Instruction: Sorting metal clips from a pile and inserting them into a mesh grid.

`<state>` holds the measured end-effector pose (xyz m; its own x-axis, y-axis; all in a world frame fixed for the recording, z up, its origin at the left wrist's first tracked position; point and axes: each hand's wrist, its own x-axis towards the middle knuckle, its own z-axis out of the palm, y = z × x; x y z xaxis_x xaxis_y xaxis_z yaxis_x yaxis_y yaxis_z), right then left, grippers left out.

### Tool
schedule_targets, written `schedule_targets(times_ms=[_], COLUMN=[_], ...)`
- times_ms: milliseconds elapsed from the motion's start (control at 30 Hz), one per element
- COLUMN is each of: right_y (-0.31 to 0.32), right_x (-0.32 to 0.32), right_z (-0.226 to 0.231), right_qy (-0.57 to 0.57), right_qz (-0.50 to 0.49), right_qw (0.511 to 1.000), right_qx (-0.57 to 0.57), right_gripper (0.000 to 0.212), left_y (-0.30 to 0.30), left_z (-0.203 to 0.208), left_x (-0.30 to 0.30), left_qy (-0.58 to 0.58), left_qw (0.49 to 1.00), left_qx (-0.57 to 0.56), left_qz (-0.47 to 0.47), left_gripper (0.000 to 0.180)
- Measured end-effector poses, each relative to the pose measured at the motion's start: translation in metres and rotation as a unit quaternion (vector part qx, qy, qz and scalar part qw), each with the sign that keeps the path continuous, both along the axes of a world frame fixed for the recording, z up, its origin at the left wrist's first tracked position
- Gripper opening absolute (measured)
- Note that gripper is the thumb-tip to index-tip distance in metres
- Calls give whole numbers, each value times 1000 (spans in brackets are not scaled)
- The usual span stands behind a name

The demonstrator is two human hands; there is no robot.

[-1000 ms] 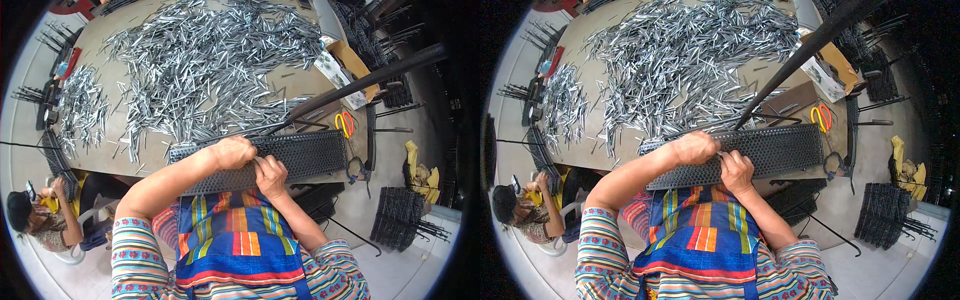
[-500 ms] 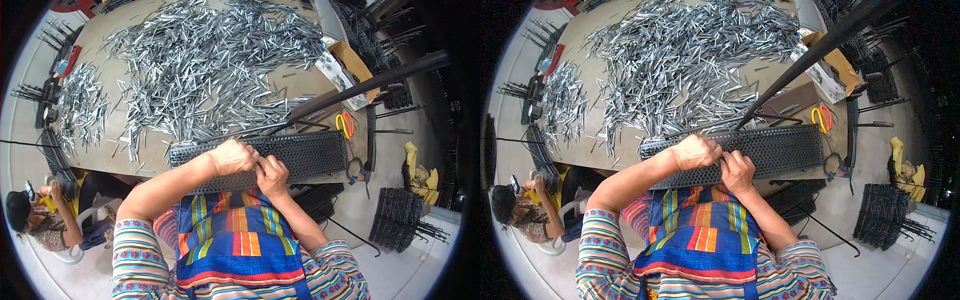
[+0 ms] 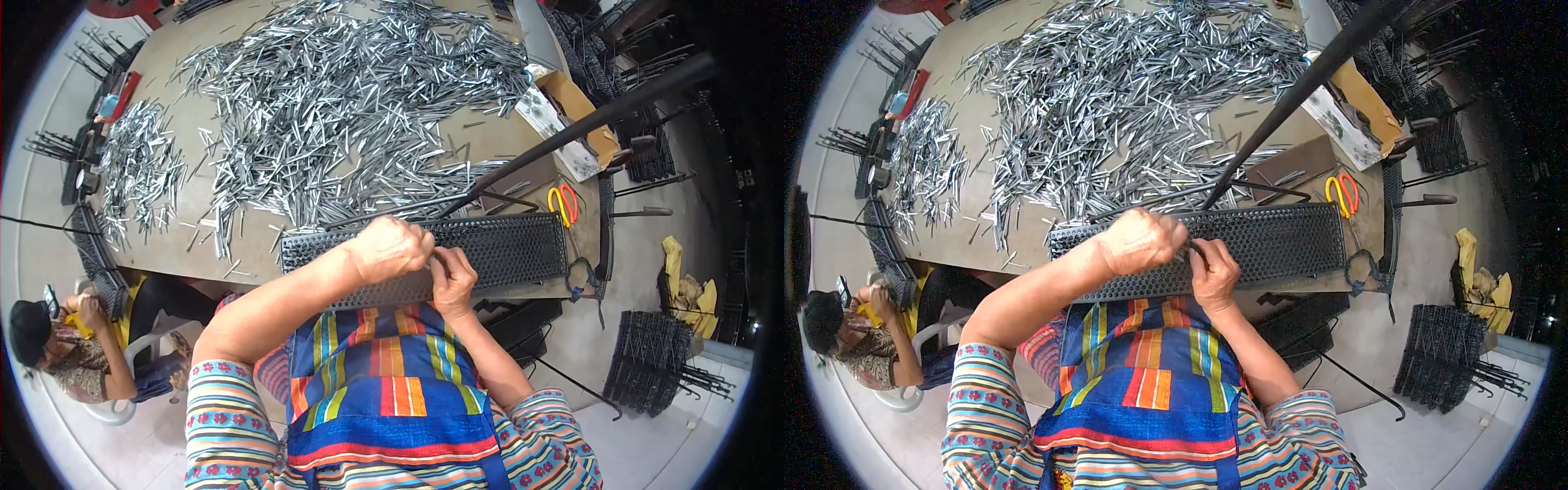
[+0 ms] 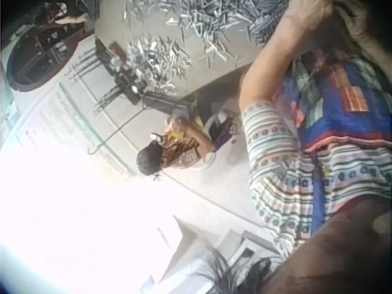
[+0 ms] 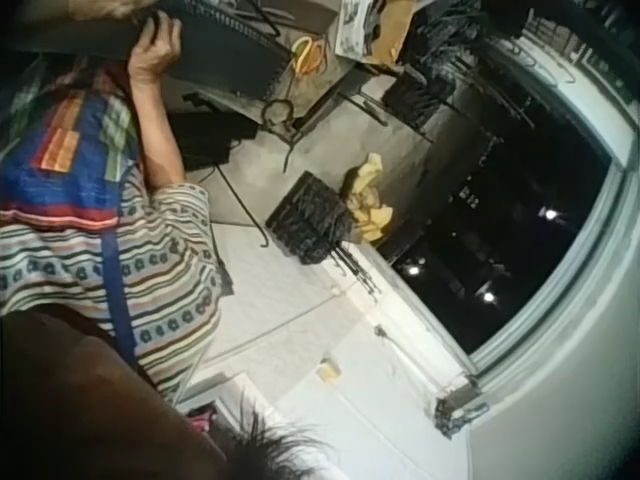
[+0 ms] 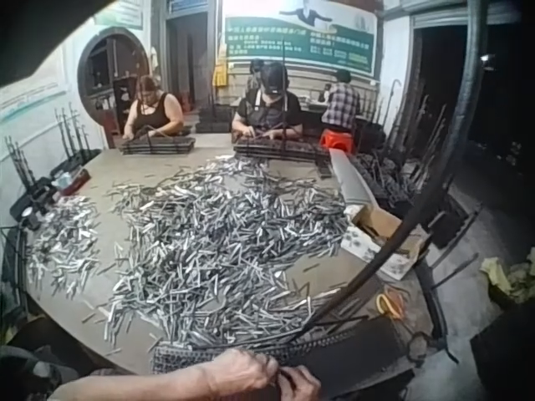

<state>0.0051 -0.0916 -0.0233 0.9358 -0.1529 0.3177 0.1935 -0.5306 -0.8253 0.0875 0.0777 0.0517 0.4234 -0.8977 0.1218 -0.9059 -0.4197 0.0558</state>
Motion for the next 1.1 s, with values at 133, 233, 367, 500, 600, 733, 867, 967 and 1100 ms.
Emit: schedule_targets(times_ms=[133, 233, 367, 500, 600, 733, 867, 967, 1100], right_y=[-3, 1, 6, 7, 8, 12, 2, 1, -2], right_x=[-10, -31, -40, -38, -38, -37, -21, -3, 13], right_z=[6, 19, 28, 25, 25, 26, 12, 0, -17], right_qy=[52, 233, 203, 187, 200, 188, 82, 44, -19], right_qz=[7, 52, 73, 58, 41, 34, 27, 27, 6], right_qw=[997, 921, 886, 855, 819, 835, 933, 974, 996], right_qx=[57, 309, 410, 481, 536, 516, 349, 222, 86], right_gripper=[17, 20, 22, 17, 16, 18, 12, 8, 7], left_y=[22, 26, 10, -16, -15, -14, -3, 5, 11], left_z=[15, 1, -36, -35, -36, -42, -59, -60, -51], left_x=[-6, -44, -108, -136, -138, -143, -164, -170, -169], left_qy=[129, 329, 525, 632, 677, 697, 787, 785, 761], left_qw=[970, 840, 622, 396, 279, 248, 292, 328, 280], left_qx=[-112, -294, -411, -509, -534, -519, -393, -387, -460], left_qz=[171, 317, 410, 429, 422, 428, 376, 356, 362], left_gripper=[21, 9, 10, 10, 8, 8, 11, 18, 21])
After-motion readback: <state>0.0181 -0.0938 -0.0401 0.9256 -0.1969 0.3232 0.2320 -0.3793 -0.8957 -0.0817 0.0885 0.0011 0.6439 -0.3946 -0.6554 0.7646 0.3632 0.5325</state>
